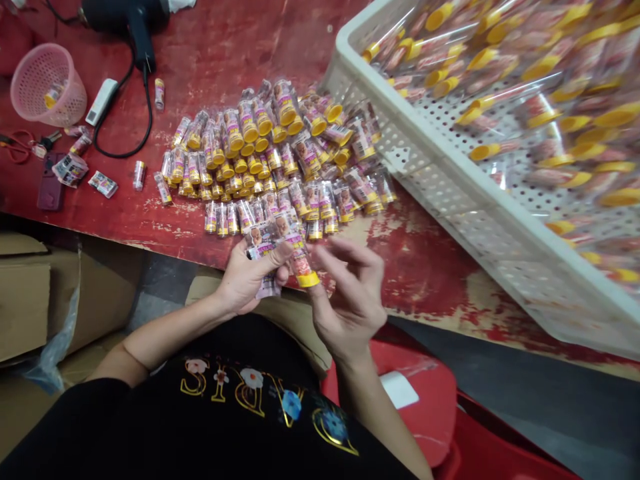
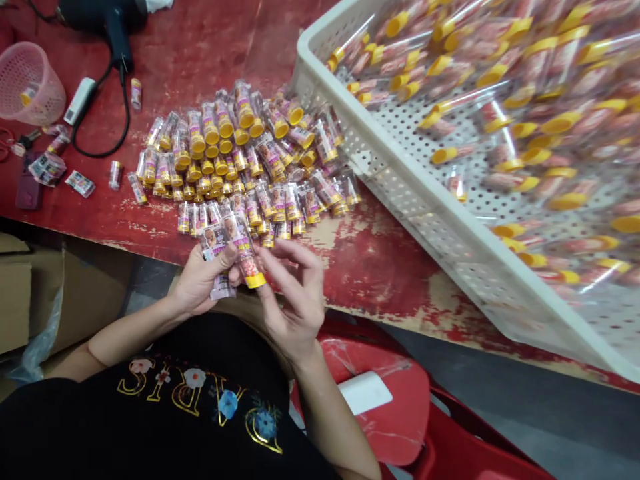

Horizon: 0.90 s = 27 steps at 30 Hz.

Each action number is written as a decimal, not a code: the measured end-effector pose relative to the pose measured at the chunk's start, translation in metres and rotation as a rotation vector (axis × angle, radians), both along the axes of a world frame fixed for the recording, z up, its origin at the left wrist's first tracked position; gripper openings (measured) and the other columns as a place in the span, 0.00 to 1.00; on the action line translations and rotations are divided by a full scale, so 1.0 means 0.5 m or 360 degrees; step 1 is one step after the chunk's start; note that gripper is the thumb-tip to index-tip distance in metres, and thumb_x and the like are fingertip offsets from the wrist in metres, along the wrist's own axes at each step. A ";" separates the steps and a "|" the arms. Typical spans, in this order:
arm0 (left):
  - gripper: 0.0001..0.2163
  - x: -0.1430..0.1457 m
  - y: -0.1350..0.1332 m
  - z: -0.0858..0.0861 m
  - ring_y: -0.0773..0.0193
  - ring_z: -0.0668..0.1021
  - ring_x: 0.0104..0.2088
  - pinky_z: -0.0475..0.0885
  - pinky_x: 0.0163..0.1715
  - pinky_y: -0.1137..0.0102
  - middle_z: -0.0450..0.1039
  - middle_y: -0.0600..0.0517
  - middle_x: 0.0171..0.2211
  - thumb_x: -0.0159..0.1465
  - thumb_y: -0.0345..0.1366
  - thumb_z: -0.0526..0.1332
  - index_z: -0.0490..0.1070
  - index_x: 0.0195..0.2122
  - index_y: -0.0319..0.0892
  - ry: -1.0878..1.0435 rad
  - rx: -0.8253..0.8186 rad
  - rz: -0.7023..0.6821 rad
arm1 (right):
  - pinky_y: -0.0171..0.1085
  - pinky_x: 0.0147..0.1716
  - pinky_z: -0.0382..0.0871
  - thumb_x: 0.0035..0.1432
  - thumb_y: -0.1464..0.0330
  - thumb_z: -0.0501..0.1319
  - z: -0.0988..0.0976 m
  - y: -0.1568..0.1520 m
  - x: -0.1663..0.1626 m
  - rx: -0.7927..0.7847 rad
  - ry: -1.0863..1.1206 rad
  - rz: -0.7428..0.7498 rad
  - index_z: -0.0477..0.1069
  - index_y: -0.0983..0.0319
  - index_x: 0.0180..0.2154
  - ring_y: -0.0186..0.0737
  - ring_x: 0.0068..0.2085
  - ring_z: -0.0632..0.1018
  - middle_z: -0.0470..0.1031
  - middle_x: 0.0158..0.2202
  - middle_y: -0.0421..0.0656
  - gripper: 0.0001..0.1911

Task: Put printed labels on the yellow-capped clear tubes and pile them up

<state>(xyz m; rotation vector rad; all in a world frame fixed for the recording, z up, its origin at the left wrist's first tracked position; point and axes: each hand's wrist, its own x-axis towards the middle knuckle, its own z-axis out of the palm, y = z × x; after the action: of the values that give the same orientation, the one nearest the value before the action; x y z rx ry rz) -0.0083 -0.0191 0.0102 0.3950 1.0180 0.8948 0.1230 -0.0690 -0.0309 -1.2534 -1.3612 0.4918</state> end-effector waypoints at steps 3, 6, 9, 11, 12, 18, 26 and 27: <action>0.27 -0.005 -0.005 -0.003 0.73 0.69 0.15 0.65 0.17 0.76 0.70 0.58 0.16 0.42 0.49 0.78 0.68 0.34 0.40 0.0061 0.0011 0.0002 | 0.43 0.42 0.78 0.56 0.79 0.67 0.007 0.012 -0.015 0.0090 0.0029 -0.0048 0.77 0.48 0.52 0.41 0.45 0.79 0.77 0.45 0.43 0.26; 0.27 -0.012 -0.012 -0.006 0.73 0.69 0.15 0.65 0.17 0.76 0.70 0.59 0.17 0.42 0.49 0.78 0.68 0.33 0.40 0.0089 -0.0012 0.0018 | 0.40 0.38 0.76 0.53 0.79 0.69 0.011 0.021 -0.030 0.0150 0.0072 -0.0160 0.79 0.48 0.49 0.38 0.40 0.79 0.77 0.39 0.41 0.25; 0.26 -0.020 -0.016 -0.007 0.74 0.69 0.16 0.65 0.17 0.77 0.70 0.59 0.18 0.43 0.47 0.79 0.68 0.33 0.40 0.0085 0.0001 0.0059 | 0.41 0.37 0.75 0.53 0.79 0.69 0.007 0.029 -0.041 0.0161 0.0056 -0.0150 0.79 0.48 0.49 0.38 0.39 0.79 0.77 0.38 0.40 0.25; 0.26 -0.026 -0.017 -0.008 0.75 0.69 0.16 0.65 0.17 0.77 0.69 0.60 0.18 0.42 0.47 0.79 0.68 0.33 0.40 0.0084 -0.0005 0.0087 | 0.41 0.37 0.74 0.53 0.79 0.69 0.000 0.033 -0.046 0.0186 0.0023 -0.0131 0.79 0.48 0.48 0.38 0.39 0.78 0.78 0.37 0.40 0.25; 0.26 -0.029 -0.017 -0.009 0.74 0.69 0.16 0.65 0.17 0.77 0.69 0.60 0.18 0.42 0.47 0.79 0.67 0.33 0.40 0.0090 -0.0018 0.0096 | 0.41 0.37 0.74 0.53 0.79 0.69 -0.003 0.036 -0.049 0.0198 0.0010 -0.0127 0.79 0.48 0.48 0.38 0.39 0.78 0.78 0.36 0.39 0.24; 0.27 -0.052 -0.018 -0.024 0.73 0.69 0.16 0.65 0.17 0.77 0.69 0.60 0.16 0.43 0.47 0.78 0.67 0.35 0.41 0.0128 -0.0086 0.0135 | 0.42 0.39 0.73 0.53 0.79 0.68 -0.017 0.040 -0.074 0.0177 -0.0021 -0.0078 0.79 0.50 0.47 0.38 0.39 0.77 0.78 0.36 0.40 0.23; 0.23 -0.108 -0.018 -0.063 0.73 0.74 0.21 0.69 0.21 0.76 0.79 0.51 0.34 0.57 0.46 0.71 0.71 0.48 0.39 0.0062 -0.0193 0.0415 | 0.43 0.43 0.70 0.56 0.75 0.68 -0.066 0.107 -0.093 0.0264 -0.0339 -0.0202 0.79 0.51 0.46 0.40 0.42 0.75 0.78 0.37 0.40 0.18; 0.21 -0.117 -0.017 -0.067 0.72 0.75 0.22 0.70 0.21 0.76 0.80 0.50 0.36 0.59 0.43 0.70 0.71 0.50 0.39 0.0055 -0.0205 0.0463 | 0.45 0.45 0.69 0.56 0.75 0.68 -0.069 0.118 -0.098 0.0312 -0.0454 -0.0241 0.79 0.50 0.45 0.41 0.43 0.74 0.79 0.37 0.40 0.17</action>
<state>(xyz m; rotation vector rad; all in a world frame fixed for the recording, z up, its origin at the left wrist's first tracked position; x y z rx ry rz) -0.0666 -0.0277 -0.0231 0.1554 1.1773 1.0781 0.0741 -0.0098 -0.0652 -1.2853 -1.4972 0.0721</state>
